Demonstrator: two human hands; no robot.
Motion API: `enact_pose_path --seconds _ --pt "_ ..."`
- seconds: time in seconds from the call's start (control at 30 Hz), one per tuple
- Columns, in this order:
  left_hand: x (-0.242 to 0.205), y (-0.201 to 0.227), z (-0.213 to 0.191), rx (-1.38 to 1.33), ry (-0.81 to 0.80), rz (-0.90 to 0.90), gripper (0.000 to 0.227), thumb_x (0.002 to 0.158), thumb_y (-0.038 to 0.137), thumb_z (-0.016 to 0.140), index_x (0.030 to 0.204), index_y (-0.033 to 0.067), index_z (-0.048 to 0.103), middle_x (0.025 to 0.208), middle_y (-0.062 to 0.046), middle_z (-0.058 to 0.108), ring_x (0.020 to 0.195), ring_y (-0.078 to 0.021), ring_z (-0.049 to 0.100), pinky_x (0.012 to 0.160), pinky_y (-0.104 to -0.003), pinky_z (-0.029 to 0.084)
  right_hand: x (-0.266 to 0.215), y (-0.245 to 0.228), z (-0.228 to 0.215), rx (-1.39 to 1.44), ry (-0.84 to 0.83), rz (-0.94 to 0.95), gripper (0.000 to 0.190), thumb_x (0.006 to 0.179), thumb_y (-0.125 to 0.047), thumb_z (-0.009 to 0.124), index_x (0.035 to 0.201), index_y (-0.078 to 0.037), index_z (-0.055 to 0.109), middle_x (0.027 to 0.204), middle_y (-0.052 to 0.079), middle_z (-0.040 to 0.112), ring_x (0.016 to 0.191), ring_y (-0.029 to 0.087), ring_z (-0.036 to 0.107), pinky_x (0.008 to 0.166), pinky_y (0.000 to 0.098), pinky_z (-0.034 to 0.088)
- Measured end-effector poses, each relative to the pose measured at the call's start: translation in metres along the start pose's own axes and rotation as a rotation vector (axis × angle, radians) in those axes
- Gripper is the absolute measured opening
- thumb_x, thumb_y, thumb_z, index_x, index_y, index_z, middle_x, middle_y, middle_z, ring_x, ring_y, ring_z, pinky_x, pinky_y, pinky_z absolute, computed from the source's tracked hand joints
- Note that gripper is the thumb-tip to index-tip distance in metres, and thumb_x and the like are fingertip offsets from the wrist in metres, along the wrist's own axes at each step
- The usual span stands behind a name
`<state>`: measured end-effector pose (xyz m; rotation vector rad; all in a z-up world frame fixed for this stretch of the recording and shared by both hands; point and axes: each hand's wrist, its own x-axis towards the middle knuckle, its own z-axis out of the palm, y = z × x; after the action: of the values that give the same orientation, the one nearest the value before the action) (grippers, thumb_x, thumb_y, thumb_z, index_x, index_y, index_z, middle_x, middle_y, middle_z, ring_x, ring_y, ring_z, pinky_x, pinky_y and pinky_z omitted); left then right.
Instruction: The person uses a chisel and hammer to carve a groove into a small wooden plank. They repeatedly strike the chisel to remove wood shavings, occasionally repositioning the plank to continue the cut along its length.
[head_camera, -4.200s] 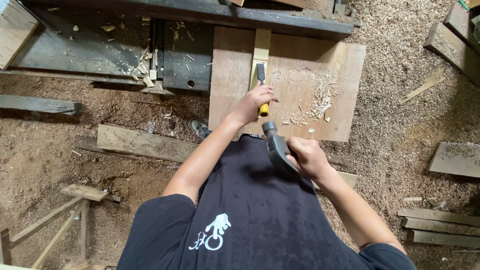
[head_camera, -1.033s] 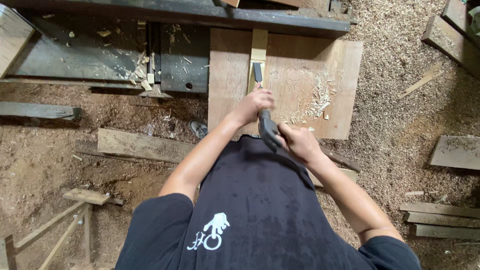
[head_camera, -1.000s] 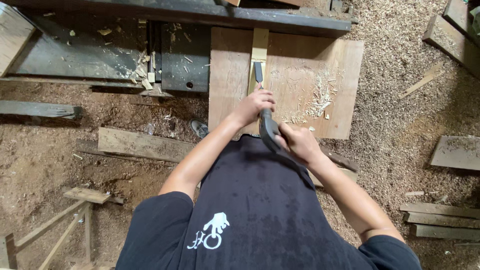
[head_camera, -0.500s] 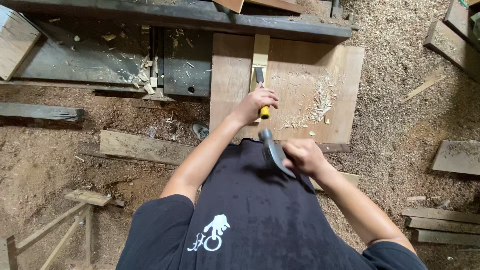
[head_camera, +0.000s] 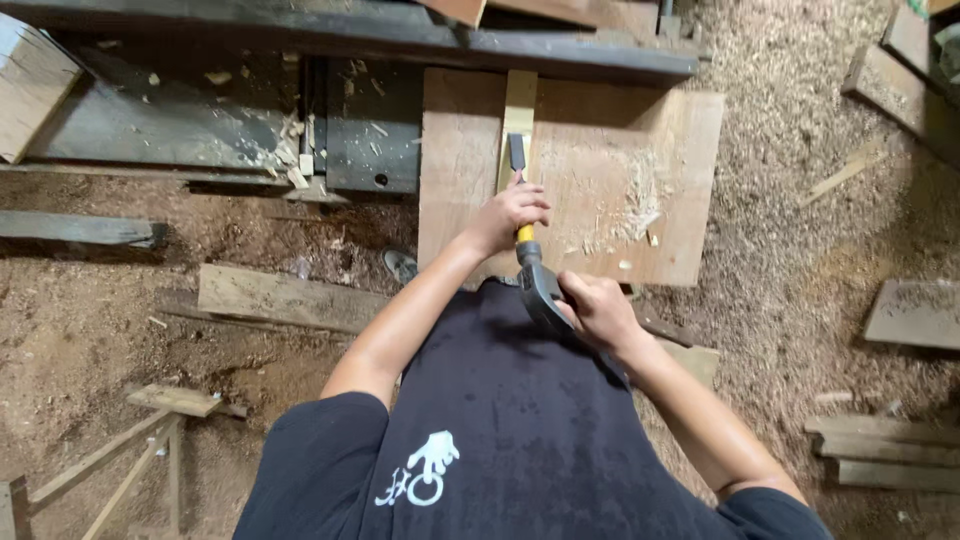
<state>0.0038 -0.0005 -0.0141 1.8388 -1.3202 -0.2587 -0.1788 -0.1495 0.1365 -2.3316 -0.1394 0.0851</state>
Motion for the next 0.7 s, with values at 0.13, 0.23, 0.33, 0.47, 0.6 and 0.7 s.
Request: enact_pose_path --seconds 0.13,0.23,0.33,0.47,0.6,0.7 --pt "-0.021 0.001 0.024 0.197 0.056 0.109 0.007 0.087 0.01 0.072 0.092 0.0149 0.071 0.117 -0.001 0.071 0.134 -0.0252 0.058 0.122 -0.054 0.028 -0.014 -0.002 -0.002 -0.021 0.028 0.0 0.027 0.092 -0.027 0.069 0.096 -0.004 0.055 0.077 0.018 0.061 0.071 0.041 0.064 0.062 0.0468 0.049" --pt "-0.034 -0.002 0.021 0.243 0.032 0.129 0.003 0.089 0.011 0.068 0.09 0.0115 0.07 0.113 -0.001 0.072 0.134 -0.0233 0.059 0.126 -0.054 0.03 -0.017 -0.002 -0.002 -0.037 0.032 0.025 0.027 0.09 -0.026 0.07 0.097 -0.004 0.056 0.077 0.018 0.061 0.071 0.041 0.064 0.061 0.0465 0.049" --pt "-0.041 0.0 0.011 0.166 0.043 0.093 0.005 0.088 0.011 0.067 0.09 0.0125 0.071 0.112 -0.001 0.072 0.133 -0.0246 0.059 0.126 -0.054 0.03 -0.021 -0.004 0.001 -0.029 0.026 0.057 0.028 0.09 -0.026 0.071 0.096 -0.003 0.056 0.077 0.018 0.061 0.071 0.04 0.065 0.061 0.0465 0.049" --pt "-0.031 -0.001 -0.007 0.101 0.032 0.073 0.007 0.085 0.007 0.069 0.088 0.0138 0.071 0.113 0.0 0.072 0.132 -0.0251 0.06 0.125 -0.056 0.03 -0.015 -0.006 0.0 -0.021 0.031 0.072 0.029 0.09 -0.027 0.071 0.095 -0.003 0.056 0.077 0.018 0.061 0.071 0.04 0.064 0.061 0.0469 0.048" --pt "-0.027 -0.001 -0.015 0.036 0.045 0.065 0.014 0.081 0.004 0.074 0.09 0.0144 0.071 0.112 0.001 0.072 0.129 -0.0242 0.062 0.125 -0.059 0.029 -0.011 -0.01 -0.002 -0.014 0.027 0.043 0.029 0.09 -0.026 0.072 0.096 -0.003 0.056 0.077 0.019 0.06 0.071 0.041 0.064 0.061 0.047 0.048" --pt "-0.023 -0.002 -0.019 0.022 0.002 0.061 0.021 0.074 0.004 0.078 0.09 0.0141 0.07 0.112 0.001 0.073 0.125 -0.0248 0.063 0.123 -0.061 0.029 -0.01 -0.016 -0.005 -0.002 0.022 0.008 0.027 0.089 -0.025 0.071 0.097 -0.003 0.057 0.077 0.018 0.06 0.07 0.041 0.063 0.061 0.0466 0.048"
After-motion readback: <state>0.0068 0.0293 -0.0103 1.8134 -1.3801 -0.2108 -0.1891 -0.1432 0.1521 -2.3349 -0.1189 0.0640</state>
